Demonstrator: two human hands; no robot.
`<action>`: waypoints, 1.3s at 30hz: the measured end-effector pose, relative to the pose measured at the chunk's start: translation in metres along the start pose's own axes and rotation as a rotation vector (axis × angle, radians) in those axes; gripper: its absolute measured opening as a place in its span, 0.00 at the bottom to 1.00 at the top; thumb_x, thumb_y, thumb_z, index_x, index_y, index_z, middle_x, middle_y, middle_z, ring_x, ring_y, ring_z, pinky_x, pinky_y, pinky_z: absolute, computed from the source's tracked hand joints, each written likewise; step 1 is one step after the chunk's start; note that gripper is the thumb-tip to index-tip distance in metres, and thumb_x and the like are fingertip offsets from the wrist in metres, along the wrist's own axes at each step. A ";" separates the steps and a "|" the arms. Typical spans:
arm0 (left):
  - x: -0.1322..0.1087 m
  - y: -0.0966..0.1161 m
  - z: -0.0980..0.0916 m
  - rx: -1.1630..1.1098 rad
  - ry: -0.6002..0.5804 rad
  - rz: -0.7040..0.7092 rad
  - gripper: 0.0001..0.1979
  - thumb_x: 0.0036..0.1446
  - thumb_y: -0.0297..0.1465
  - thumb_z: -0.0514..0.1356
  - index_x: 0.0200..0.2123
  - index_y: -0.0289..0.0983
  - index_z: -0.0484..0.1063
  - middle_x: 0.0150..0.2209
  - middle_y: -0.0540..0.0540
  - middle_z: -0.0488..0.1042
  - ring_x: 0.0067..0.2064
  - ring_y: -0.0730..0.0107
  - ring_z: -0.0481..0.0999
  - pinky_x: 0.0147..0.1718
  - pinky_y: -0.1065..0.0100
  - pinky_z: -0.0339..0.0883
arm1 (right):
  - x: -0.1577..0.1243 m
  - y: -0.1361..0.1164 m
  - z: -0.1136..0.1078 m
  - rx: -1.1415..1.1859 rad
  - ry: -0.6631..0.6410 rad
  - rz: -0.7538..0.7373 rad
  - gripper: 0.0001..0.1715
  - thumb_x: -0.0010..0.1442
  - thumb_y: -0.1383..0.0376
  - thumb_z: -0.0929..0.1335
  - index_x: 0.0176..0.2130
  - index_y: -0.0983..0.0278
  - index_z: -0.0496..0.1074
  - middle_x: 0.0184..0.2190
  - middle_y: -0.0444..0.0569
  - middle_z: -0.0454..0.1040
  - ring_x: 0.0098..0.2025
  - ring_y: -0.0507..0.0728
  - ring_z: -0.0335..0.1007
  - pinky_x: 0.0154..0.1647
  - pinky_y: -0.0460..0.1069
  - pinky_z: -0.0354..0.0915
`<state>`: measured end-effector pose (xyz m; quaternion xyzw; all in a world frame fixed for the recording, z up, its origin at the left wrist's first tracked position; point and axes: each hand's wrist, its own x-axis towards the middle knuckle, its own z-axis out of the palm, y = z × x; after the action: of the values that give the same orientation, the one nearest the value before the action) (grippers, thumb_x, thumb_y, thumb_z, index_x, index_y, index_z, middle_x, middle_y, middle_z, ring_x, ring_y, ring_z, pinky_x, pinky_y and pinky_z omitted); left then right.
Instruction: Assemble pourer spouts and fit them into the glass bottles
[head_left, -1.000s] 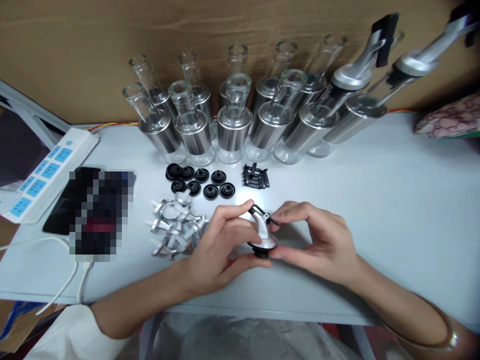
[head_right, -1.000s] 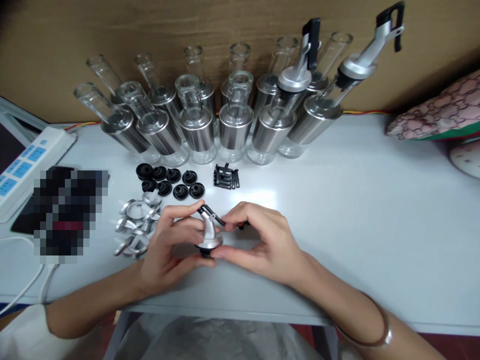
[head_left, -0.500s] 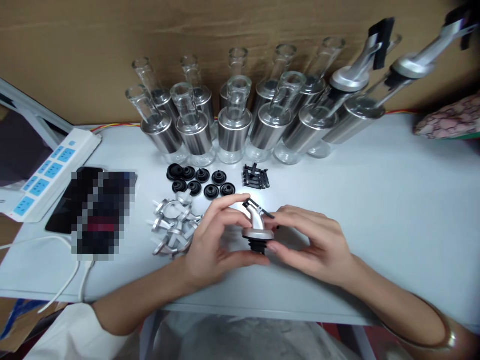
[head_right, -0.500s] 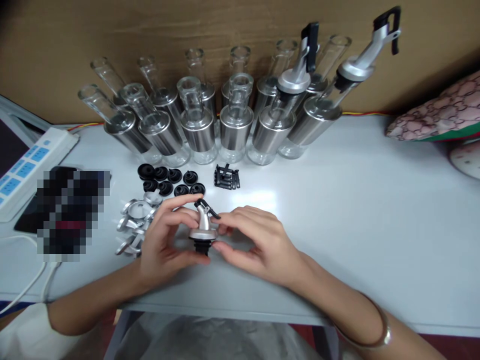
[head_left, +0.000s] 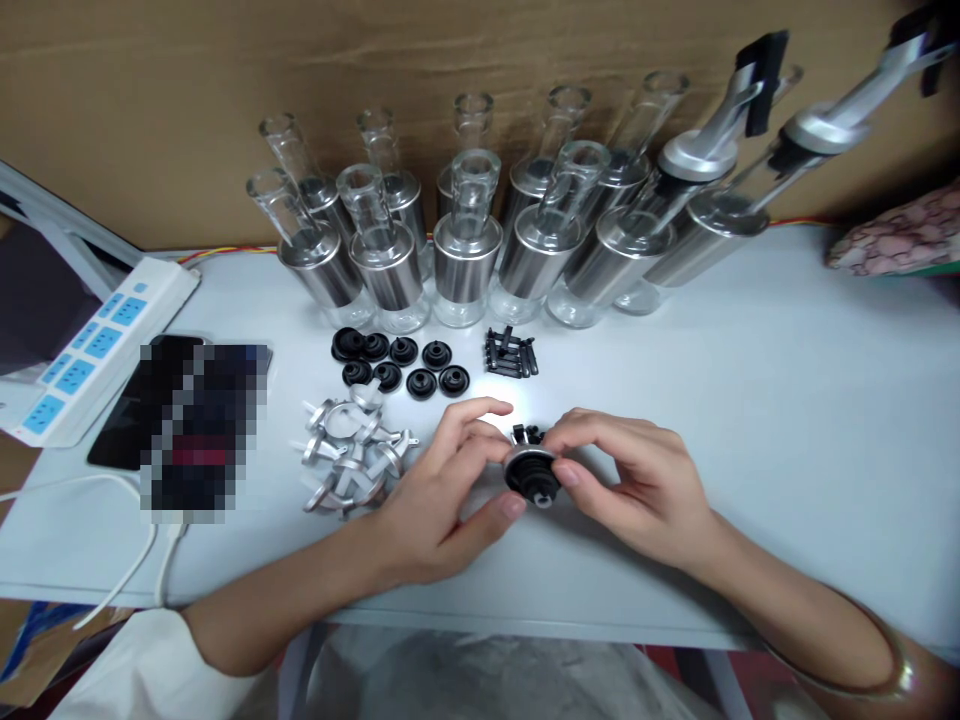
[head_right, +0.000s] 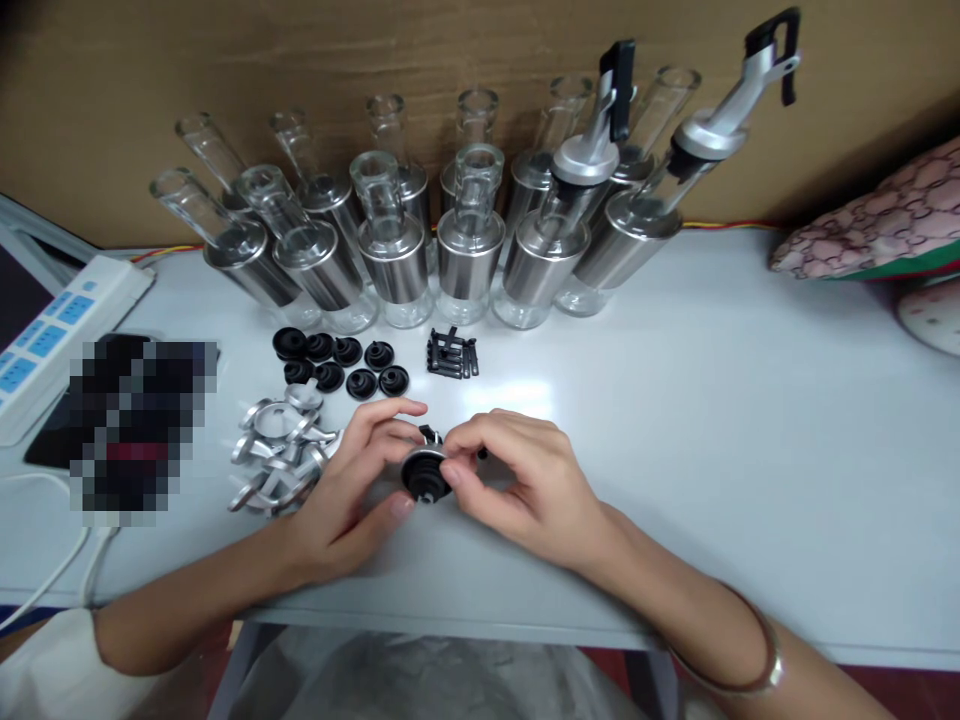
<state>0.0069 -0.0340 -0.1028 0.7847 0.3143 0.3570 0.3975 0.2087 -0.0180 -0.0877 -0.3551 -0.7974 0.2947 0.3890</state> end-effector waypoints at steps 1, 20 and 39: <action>0.000 0.000 0.001 -0.003 -0.009 -0.012 0.08 0.66 0.34 0.52 0.44 0.38 0.63 0.54 0.37 0.58 0.51 0.62 0.69 0.51 0.57 0.68 | -0.001 0.000 0.000 0.001 -0.005 0.020 0.06 0.61 0.71 0.65 0.34 0.61 0.67 0.23 0.42 0.73 0.23 0.50 0.69 0.25 0.43 0.65; -0.001 0.000 0.002 0.107 0.024 -0.015 0.06 0.65 0.34 0.53 0.39 0.37 0.63 0.40 0.45 0.61 0.39 0.68 0.68 0.38 0.68 0.70 | 0.002 0.000 -0.003 0.077 -0.054 -0.029 0.14 0.56 0.71 0.65 0.43 0.62 0.71 0.30 0.47 0.79 0.26 0.50 0.74 0.28 0.43 0.72; 0.002 -0.001 0.001 0.057 0.176 0.042 0.07 0.64 0.33 0.57 0.45 0.40 0.65 0.41 0.44 0.73 0.45 0.65 0.75 0.44 0.64 0.71 | -0.005 0.004 0.000 0.142 -0.004 0.074 0.18 0.48 0.72 0.70 0.39 0.59 0.64 0.29 0.44 0.74 0.28 0.53 0.74 0.29 0.45 0.70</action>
<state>0.0086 -0.0322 -0.1039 0.7677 0.3414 0.4238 0.3382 0.2121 -0.0197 -0.0929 -0.3554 -0.7614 0.3655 0.4004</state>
